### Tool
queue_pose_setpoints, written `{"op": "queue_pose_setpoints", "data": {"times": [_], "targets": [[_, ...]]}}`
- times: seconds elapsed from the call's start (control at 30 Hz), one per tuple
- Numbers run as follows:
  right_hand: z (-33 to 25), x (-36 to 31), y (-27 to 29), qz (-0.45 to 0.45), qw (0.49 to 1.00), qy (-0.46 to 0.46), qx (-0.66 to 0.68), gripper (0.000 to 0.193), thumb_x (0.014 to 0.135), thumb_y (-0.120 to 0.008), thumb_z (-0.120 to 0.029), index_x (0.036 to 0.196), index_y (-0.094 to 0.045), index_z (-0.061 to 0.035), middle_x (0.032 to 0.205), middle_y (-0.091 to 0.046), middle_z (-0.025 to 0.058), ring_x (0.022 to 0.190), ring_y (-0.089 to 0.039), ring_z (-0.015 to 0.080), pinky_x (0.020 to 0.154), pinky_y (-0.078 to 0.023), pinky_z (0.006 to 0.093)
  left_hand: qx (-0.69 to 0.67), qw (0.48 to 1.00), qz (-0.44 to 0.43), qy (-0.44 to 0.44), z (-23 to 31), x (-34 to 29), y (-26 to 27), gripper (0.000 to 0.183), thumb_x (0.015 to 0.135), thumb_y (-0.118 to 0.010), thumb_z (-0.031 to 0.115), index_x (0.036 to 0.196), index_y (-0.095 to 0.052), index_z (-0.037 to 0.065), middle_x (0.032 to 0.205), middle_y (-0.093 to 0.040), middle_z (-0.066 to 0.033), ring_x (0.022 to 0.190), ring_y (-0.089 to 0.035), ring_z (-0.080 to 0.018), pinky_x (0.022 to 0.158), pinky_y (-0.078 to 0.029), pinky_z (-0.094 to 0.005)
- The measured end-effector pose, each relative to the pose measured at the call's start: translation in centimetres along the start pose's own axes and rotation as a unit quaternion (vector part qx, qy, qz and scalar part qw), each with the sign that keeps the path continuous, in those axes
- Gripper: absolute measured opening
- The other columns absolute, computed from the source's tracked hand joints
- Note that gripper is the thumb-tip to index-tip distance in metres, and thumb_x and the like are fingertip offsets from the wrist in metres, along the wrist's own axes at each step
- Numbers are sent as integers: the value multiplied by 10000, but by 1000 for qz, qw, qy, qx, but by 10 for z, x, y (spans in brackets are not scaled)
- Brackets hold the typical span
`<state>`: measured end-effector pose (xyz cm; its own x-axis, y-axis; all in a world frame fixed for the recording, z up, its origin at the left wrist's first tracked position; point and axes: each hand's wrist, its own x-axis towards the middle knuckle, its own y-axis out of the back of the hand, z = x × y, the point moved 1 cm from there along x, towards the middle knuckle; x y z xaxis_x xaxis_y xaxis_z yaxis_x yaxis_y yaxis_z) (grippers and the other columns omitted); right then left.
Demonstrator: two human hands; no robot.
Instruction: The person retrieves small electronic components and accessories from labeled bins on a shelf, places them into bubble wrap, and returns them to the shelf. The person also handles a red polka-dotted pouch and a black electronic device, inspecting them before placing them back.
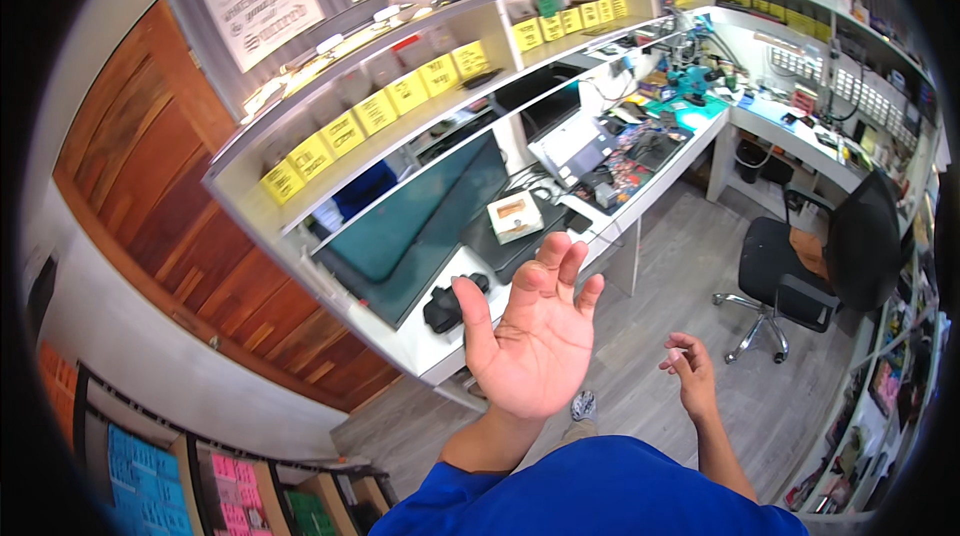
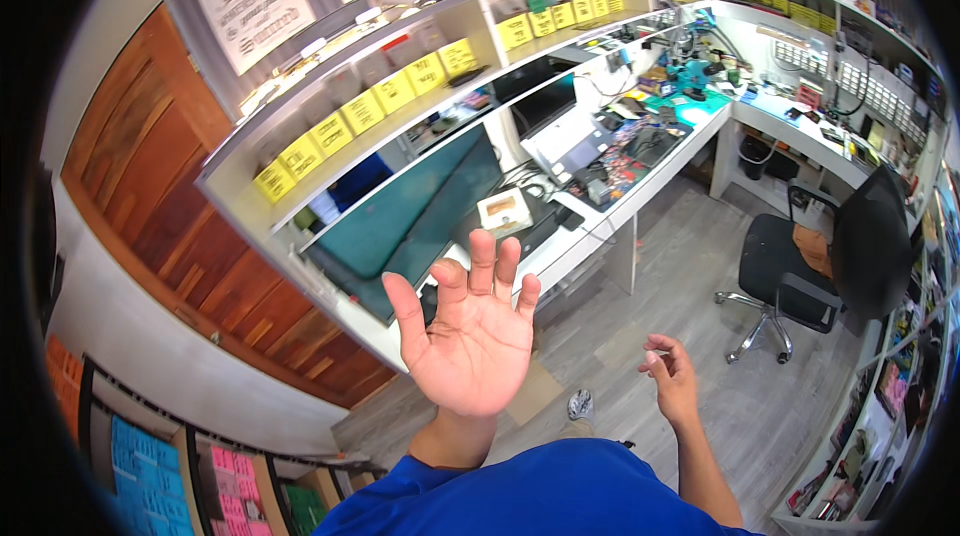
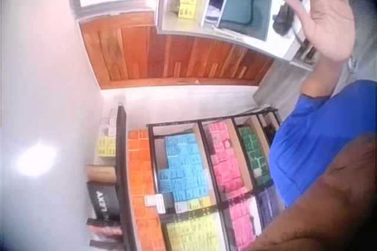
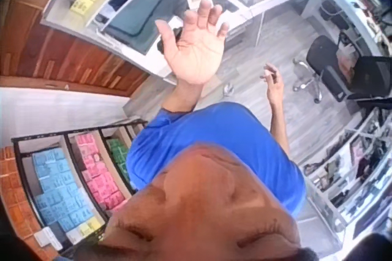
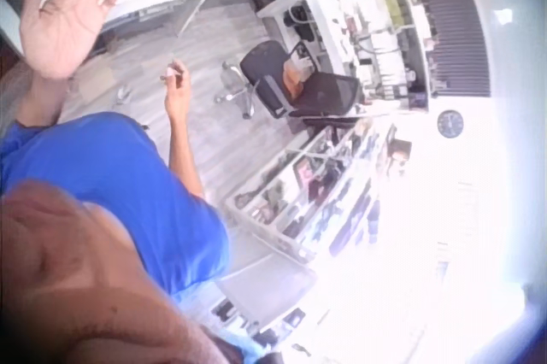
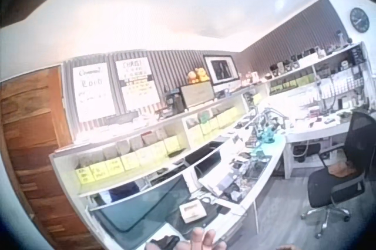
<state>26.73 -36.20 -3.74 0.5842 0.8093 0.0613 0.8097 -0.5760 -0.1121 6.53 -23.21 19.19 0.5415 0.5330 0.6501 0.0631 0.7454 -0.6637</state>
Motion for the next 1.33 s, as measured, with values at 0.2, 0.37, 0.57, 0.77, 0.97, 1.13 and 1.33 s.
{"op": "queue_pose_setpoints", "data": {"times": [0.2, 0.37, 0.57, 0.77, 0.97, 1.13, 1.33], "targets": [[12, 71, -10, 15, 1000, -7, -9, 364, 989, -639, -214, 1308, -573, -52, 1189, -626, 83, 886, -656, 157, 794, -500, 295, -41, 995, 71, 48, -16, 45, 77, 625, 1042, -271, 646, 1186, -703, 218, 1442, -547, -8, 1389, -416, -213, 1142, -298, -433], [14, 153, -31, -33, 998, -30, -38, 369, 990, -642, -213, 1312, -571, -49, 1157, -644, 75, 891, -656, 157, 819, -505, 295, -51, 996, 39, 59, -25, 89, 143, 733, 1035, -196, 665, 1306, -656, 162, 1497, -439, -15, 1398, -342, -209, 1164, -238, -409], [-12, 250, -41, -69, 965, 80, -239, 343, 941, -684, -178, 1265, -620, -84, 1141, -653, 98, 848, -642, 174, 787, -530, 317, 168, 974, 120, 95, -65, 124, 244, 616, 942, -628, 483, 1386, -512, 72, 1482, -449, -66, 1411, -347, -205, 1144, -266, -411], [13, 289, 14, 76, 963, 17, -259, 352, 937, -686, -172, 1263, -614, -58, 1140, -662, 94, 855, -640, 175, 774, -527, 313, 381, 866, -55, 320, -147, 182, 311, 1012, 850, -581, 771, 1535, -377, 55, 1650, -181, -134, 1511, -212, -289, 1213, -157, -467], [30, 333, 121, 214, 957, -22, -196, 346, 945, -675, -133, 1269, -612, -29, 1127, -673, 66, 812, -616, 108, 776, -507, 276, 228, 863, 119, 434, -233, 182, 380, 547, 1031, -558, 395, 1428, -476, 28, 1459, -495, -117, 1420, -375, -212, 1141, -305, -421], [40, 401, 187, 183, 968, -32, -170, 348, 957, -658, -123, 1276, -599, 2, 1157, -678, 81, 829, -635, 110, 798, -509, 273, 162, 847, 336, 380, -309, 124, 468, 222, 980, -667, 158, 1167, -624, 47, 1198, -636, -68, 1186, -572, -173, 1032, -408, -342], [54, 506, 241, 40, 955, -13, -294, 403, 1005, -631, -191, 1389, -551, -97, 1247, -659, 106, 941, -674, 197, 877, -524, 328, 268, 821, 373, 338, -350, 118, 477, 446, 988, -667, 288, 1282, -591, -38, 1334, -632, -127, 1354, -504, -245, 1220, -258, -319]]}}
